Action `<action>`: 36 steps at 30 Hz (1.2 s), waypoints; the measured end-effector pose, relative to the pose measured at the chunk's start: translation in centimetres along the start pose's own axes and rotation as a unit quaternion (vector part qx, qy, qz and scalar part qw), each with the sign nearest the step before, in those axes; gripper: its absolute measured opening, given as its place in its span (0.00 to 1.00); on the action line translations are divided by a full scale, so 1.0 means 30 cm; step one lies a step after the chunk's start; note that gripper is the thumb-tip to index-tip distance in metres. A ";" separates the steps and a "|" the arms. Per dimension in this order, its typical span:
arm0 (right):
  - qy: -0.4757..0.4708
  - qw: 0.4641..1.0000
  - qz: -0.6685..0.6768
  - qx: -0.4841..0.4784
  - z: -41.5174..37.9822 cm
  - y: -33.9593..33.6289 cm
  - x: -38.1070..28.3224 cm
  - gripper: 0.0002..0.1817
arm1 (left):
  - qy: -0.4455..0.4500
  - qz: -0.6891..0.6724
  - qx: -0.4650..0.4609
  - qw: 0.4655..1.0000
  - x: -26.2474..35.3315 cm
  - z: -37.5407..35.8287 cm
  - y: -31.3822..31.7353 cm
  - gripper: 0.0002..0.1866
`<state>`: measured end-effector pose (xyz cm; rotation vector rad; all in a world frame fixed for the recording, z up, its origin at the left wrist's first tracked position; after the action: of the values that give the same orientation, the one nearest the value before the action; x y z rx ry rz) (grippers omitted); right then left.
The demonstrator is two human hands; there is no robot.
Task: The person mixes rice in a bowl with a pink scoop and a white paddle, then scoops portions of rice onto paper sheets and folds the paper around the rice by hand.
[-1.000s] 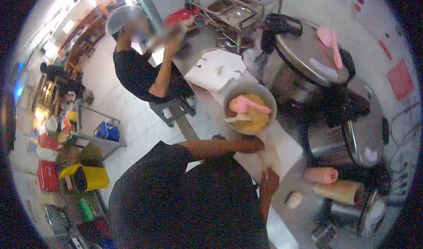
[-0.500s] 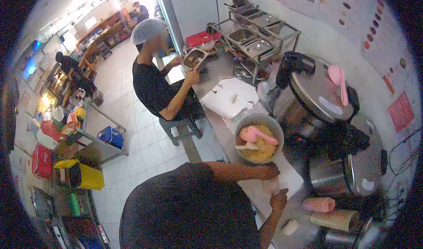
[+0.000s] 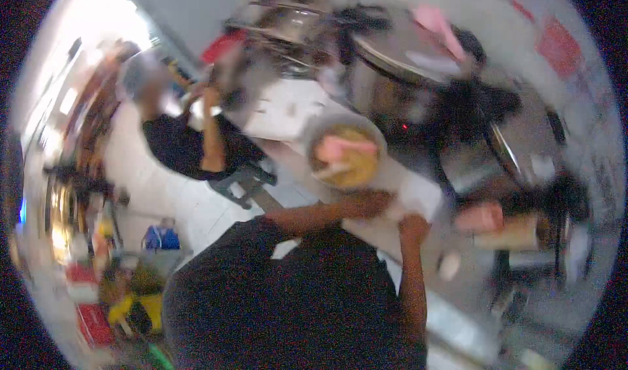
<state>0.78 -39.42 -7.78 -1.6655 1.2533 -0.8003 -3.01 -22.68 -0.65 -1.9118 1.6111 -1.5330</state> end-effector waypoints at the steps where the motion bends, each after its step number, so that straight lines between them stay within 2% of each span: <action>1: -0.017 0.999 0.018 0.034 -0.019 -0.013 -0.017 0.09 | 0.134 -0.095 0.057 0.985 -0.038 0.049 0.044 0.40; 2: 0.030 0.997 0.067 -0.016 -0.101 -0.141 -0.064 0.11 | 0.006 0.052 -0.066 0.996 0.045 0.031 -0.018 0.47; 3: -0.073 0.980 0.032 0.183 -0.105 -0.096 -0.089 0.06 | 0.044 0.131 -0.035 0.990 -0.008 0.135 0.076 0.60; 4: -0.072 0.980 0.040 0.181 -0.059 -0.021 -0.087 0.08 | 0.023 0.138 -0.066 0.988 -0.003 0.158 0.087 0.57; 5: -0.031 0.995 0.073 0.055 -0.065 -0.058 -0.104 0.03 | -0.010 0.154 -0.063 0.986 0.017 0.164 0.085 0.57; 6: -0.043 0.997 0.033 0.055 -0.075 -0.062 -0.123 0.03 | -0.051 0.171 -0.051 0.983 0.036 0.149 0.068 0.56; 8: -0.015 0.991 0.084 0.104 -0.117 -0.132 -0.118 0.03 | -0.063 0.181 -0.052 0.980 0.085 0.117 0.046 0.55; 11: 0.012 0.989 0.118 0.094 -0.150 -0.172 -0.107 0.05 | -0.066 0.140 -0.041 0.987 0.062 0.116 0.065 0.51; 14: 0.006 0.984 0.162 0.070 -0.262 -0.246 -0.125 0.13 | 0.120 0.145 0.157 0.970 0.031 0.069 0.080 0.45; 15: -0.022 0.955 0.274 0.114 -0.295 -0.256 -0.123 0.16 | 0.141 0.106 0.173 0.969 0.040 0.041 0.062 0.44; 17: -0.074 0.853 0.474 0.204 -0.350 -0.276 -0.104 0.24 | 0.185 0.021 0.205 0.961 0.093 -0.009 -0.001 0.42; 19: -0.097 0.761 0.572 0.289 -0.416 -0.341 -0.119 0.29 | 0.287 0.052 0.240 0.926 0.195 -0.073 -0.054 0.39; 20: -0.094 0.737 0.587 0.321 -0.447 -0.379 -0.119 0.31 | 0.337 0.065 0.257 0.903 0.249 -0.116 -0.068 0.38; 21: -0.092 0.712 0.600 0.352 -0.482 -0.419 -0.121 0.33 | 0.243 -0.125 0.186 0.944 0.305 -0.132 -0.104 0.35; 23: -0.066 0.720 0.570 0.391 -0.529 -0.514 -0.098 0.37 | 0.295 -0.124 0.192 0.928 0.437 -0.188 -0.134 0.34; 26: -0.115 0.642 0.714 0.257 -0.490 -0.519 -0.055 0.39 | 0.348 -0.163 0.217 0.897 0.495 -0.211 -0.142 0.36; 27: -0.111 0.660 0.710 0.217 -0.474 -0.520 -0.028 0.39 | 0.360 -0.181 0.225 0.887 0.496 -0.215 -0.147 0.37; 29: -0.098 0.692 0.701 0.140 -0.466 -0.498 0.033 0.40 | 0.348 -0.222 0.127 0.902 0.468 -0.177 -0.105 0.43; 31: -0.086 0.806 0.507 0.293 -0.521 -0.520 0.065 0.39 | 0.351 -0.322 0.051 0.878 0.470 -0.161 -0.069 0.43; 33: -0.124 0.839 0.440 0.296 -0.542 -0.519 0.064 0.39 | 0.362 -0.469 0.000 0.805 0.483 -0.159 -0.043 0.37; 35: -0.208 0.815 0.519 0.149 -0.560 -0.510 0.046 0.38 | 0.343 -0.449 -0.018 0.825 0.463 -0.152 -0.032 0.36; 36: -0.177 0.818 0.531 0.132 -0.556 -0.489 0.052 0.39 | 0.346 -0.480 -0.038 0.805 0.468 -0.161 -0.030 0.36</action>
<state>-7.60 -43.75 12.40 -0.6215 1.4405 0.0483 -8.22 -31.71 9.95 -2.5782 0.7816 -2.8465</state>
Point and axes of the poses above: each hand's wrist, its own z-axis towards the middle knuckle, its own y-axis out of the palm, x = y × z, the point moved 7 cm from there along z, towards the middle knuckle, and after that the axes turned 12 degrees about -x, right-handed, at the moved point
